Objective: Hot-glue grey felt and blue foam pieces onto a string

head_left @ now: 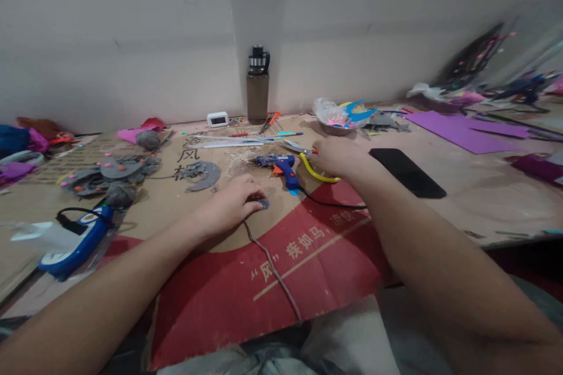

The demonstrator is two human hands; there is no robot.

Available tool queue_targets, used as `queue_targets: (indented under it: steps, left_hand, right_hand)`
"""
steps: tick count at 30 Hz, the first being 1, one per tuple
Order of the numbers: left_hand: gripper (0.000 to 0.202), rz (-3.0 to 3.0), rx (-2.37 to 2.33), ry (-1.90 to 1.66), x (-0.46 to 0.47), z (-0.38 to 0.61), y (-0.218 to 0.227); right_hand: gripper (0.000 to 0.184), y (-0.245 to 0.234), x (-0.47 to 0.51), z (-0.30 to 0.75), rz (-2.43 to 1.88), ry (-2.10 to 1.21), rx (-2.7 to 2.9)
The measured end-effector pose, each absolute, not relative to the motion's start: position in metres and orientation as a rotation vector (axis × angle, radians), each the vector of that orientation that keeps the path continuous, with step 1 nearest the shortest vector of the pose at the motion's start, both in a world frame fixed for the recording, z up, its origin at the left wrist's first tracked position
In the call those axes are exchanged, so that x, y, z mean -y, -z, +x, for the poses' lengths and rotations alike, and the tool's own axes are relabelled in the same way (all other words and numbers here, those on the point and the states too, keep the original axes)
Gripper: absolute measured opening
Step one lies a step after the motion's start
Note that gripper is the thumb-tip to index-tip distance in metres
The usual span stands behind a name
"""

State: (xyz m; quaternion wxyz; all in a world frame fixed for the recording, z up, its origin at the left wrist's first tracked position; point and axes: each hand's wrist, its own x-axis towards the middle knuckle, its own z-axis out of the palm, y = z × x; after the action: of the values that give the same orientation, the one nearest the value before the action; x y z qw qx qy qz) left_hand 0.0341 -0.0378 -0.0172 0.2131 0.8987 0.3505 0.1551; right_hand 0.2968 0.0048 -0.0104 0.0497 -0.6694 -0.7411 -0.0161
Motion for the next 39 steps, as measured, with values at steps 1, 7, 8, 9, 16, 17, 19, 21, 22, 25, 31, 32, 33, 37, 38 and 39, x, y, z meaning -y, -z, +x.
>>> queue_targets:
  steps: [1, 7, 8, 9, 16, 17, 19, 21, 22, 25, 31, 32, 33, 37, 38, 39]
  left_hand:
    - [0.013, 2.455, -1.013, -0.433, 0.038, 0.033, 0.016]
    - [0.016, 1.845, -1.195, -0.656, 0.030, 0.020, 0.014]
    - [0.017, 1.749, -1.184, -0.731, 0.027, 0.018, 0.014]
    - [0.018, 1.668, -1.165, -0.809, 0.024, 0.015, 0.013]
    - [0.016, 1.234, -0.979, -1.033, 0.016, 0.007, 0.005]
    - [0.013, 1.206, -0.967, -1.048, 0.016, 0.006, 0.003]
    - [0.009, 1.169, -0.949, -1.065, 0.014, 0.004, 0.000]
    - [0.008, 1.137, -0.939, -1.079, 0.012, 0.000, -0.001]
    - [0.007, 1.117, -0.935, -1.093, 0.011, -0.002, -0.002]
    - [0.006, 1.047, -0.939, -1.146, 0.007, -0.007, -0.001]
    - [0.005, 0.981, -0.934, -1.261, 0.000, -0.013, 0.001]
    - [0.005, 0.971, -0.934, -1.283, -0.001, -0.013, 0.001]
    - [0.005, 0.961, -0.931, -1.303, -0.002, -0.013, 0.000]
    - [0.006, 0.946, -0.934, -1.365, -0.003, -0.015, -0.003]
    - [0.005, 0.944, -0.939, -1.374, -0.003, -0.015, -0.003]
    - [0.006, 0.943, -0.942, -1.380, -0.003, -0.015, -0.003]
  right_hand:
    - [0.034, 0.010, -0.004, 0.297, -2.164, 0.034, 2.309]
    - [0.044, 0.011, 0.002, 0.287, -2.422, 0.153, 2.406]
    - [0.045, 0.013, 0.002, 0.287, -2.434, 0.146, 2.368]
    - [0.045, 0.015, 0.001, 0.287, -2.433, 0.135, 2.342]
    - [0.044, 0.027, -0.013, 0.292, -2.355, 0.037, 2.134]
    - [0.045, 0.027, -0.014, 0.293, -2.345, 0.027, 2.079]
    - [0.050, 0.024, -0.014, 0.294, -2.262, 0.025, 1.976]
    - [0.050, 0.018, -0.011, 0.292, -2.059, 0.046, 1.900]
    - [0.050, 0.015, -0.009, 0.289, -1.921, 0.064, 1.869]
    - [0.049, 0.004, 0.005, 0.271, -1.502, 0.106, 1.853]
    - [0.054, -0.002, 0.039, 0.235, -1.159, 0.186, 2.157]
    - [0.053, 0.000, 0.041, 0.232, -1.151, 0.196, 2.190]
    - [0.052, 0.002, 0.041, 0.231, -1.154, 0.200, 2.216]
    - [0.047, 0.008, 0.038, 0.231, -1.200, 0.253, 2.304]
    - [0.046, 0.009, 0.036, 0.231, -1.203, 0.281, 2.317]
    - [0.046, 0.009, 0.035, 0.231, -1.199, 0.308, 2.324]
